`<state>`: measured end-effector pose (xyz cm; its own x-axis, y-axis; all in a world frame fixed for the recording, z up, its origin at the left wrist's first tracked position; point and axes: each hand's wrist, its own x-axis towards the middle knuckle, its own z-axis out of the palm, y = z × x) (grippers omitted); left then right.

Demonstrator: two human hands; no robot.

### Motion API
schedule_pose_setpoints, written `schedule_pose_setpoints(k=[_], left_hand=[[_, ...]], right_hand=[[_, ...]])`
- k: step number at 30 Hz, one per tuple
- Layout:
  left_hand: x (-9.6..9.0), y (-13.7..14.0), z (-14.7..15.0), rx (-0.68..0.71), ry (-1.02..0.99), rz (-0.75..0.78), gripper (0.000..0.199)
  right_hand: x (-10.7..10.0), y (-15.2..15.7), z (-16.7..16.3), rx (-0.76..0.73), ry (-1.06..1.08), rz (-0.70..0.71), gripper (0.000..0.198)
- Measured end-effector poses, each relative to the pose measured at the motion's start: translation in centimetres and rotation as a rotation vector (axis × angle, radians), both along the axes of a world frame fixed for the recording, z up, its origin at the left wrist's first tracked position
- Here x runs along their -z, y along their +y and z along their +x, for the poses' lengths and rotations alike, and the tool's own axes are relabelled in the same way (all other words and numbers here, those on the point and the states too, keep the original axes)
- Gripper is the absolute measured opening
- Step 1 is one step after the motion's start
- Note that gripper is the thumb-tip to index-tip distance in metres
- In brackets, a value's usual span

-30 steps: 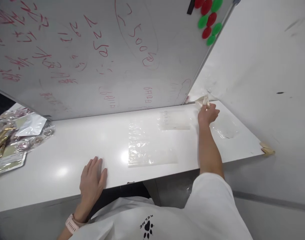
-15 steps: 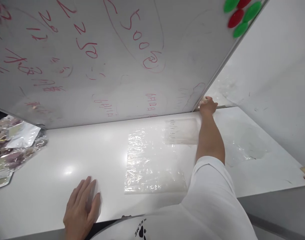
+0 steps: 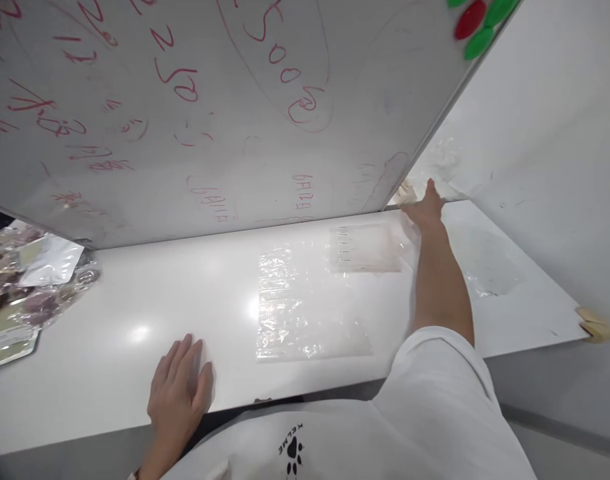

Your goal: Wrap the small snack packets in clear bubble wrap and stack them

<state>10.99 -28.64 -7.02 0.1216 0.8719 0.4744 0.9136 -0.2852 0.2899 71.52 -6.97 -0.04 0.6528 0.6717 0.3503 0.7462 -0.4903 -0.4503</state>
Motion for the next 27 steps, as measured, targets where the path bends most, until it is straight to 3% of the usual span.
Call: schedule_pose_setpoints(k=[3,5,7,8,9,12,15,18,22,25,27], left_hand=[[0.2,-0.1,0.0,0.003,-0.011,-0.002,0.053],[0.3,0.0,0.0,0.003,-0.018,-0.002,0.050],[0.4,0.0,0.0,0.001,-0.027,-0.016,0.048],[0.4,0.0,0.0,-0.001,-0.039,-0.028,0.046],[0.3,0.0,0.0,-0.003,-0.058,-0.049,0.045],[-0.4,-0.2,-0.1,0.003,-0.181,-0.148,0.047],[-1.5,-0.6,-0.7,0.012,-0.408,-0.289,0.054],[-2.6,0.2,-2.4,-0.001,-0.553,-0.348,0.056],[-3.7,4.3,-8.1,-0.109,-0.331,-0.267,0.056],[-4.3,8.4,-14.8,-0.361,-0.155,-0.239,0.060],[-4.5,10.8,-19.5,-0.553,-0.095,-0.235,0.073]], right_hand=[[-0.4,-4.3,-4.7,-0.078,0.015,0.053,0.064],[0.6,-8.7,-10.6,-0.363,0.013,0.083,0.051],[2.5,-13.6,-17.4,-0.765,-0.026,-0.083,0.048],[3.6,-15.9,-20.7,-0.886,-0.074,-0.186,0.051],[4.7,-18.0,-23.7,-0.951,-0.111,-0.282,0.055],[6.6,-22.2,-30.6,-0.986,-0.184,-0.378,0.062],[6.5,-23.1,-35.3,-1.069,-0.201,-0.382,0.066],[5.9,-21.9,-39.9,-1.161,-0.188,-0.384,0.068],[5.9,-19.7,-45.7,-1.186,-0.154,-0.424,0.073],[6.2,-18.8,-48.3,-1.165,-0.133,-0.435,0.074],[6.4,-18.7,-48.8,-1.163,-0.132,-0.432,0.074]])
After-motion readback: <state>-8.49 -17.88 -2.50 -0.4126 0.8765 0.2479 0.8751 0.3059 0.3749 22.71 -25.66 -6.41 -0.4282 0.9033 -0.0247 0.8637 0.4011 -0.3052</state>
